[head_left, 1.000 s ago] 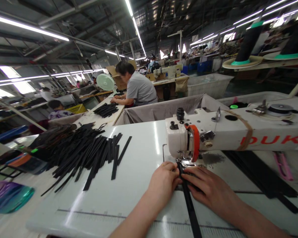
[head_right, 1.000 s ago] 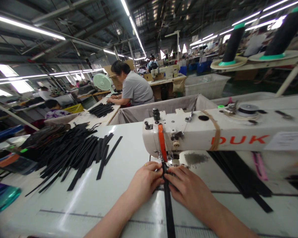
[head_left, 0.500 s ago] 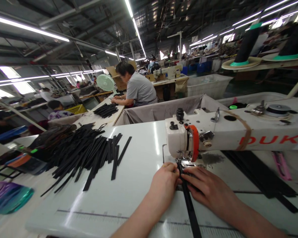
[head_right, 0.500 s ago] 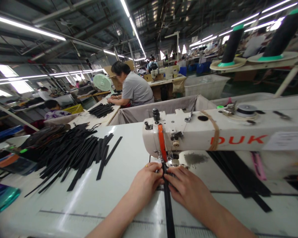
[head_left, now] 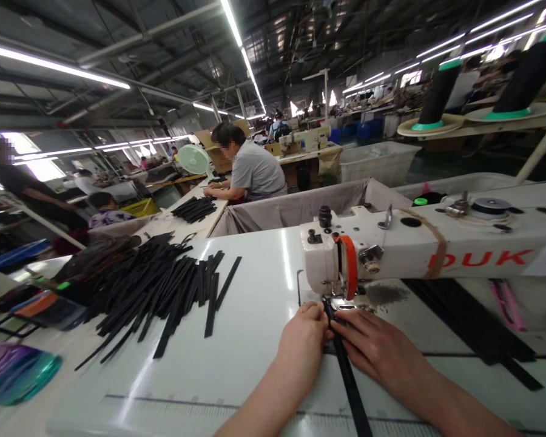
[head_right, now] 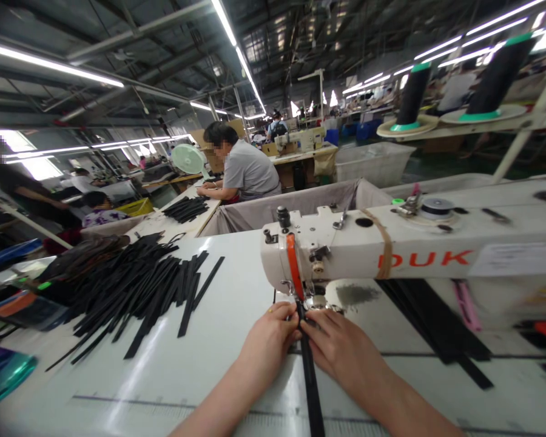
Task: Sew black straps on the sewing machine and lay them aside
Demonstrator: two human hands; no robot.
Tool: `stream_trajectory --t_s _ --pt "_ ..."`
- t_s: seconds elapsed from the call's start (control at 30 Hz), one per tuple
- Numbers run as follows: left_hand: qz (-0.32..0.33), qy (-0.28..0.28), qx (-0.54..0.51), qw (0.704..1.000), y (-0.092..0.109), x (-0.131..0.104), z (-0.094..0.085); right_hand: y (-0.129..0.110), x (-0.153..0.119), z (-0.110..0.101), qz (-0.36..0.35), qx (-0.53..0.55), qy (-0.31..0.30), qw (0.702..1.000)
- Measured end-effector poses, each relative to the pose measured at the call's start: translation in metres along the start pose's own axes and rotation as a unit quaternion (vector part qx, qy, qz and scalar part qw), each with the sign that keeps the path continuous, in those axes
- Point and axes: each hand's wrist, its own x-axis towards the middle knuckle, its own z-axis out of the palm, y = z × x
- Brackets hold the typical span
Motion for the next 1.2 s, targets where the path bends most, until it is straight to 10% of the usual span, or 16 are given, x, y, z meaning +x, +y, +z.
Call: stream_trajectory --t_s 1.2 --pt "-0.053 -0.015 0.048 0.997 0.018 0.006 -0.013 -0.001 -0.002 -0.013 0.034 0.175 -0.025 0.984"
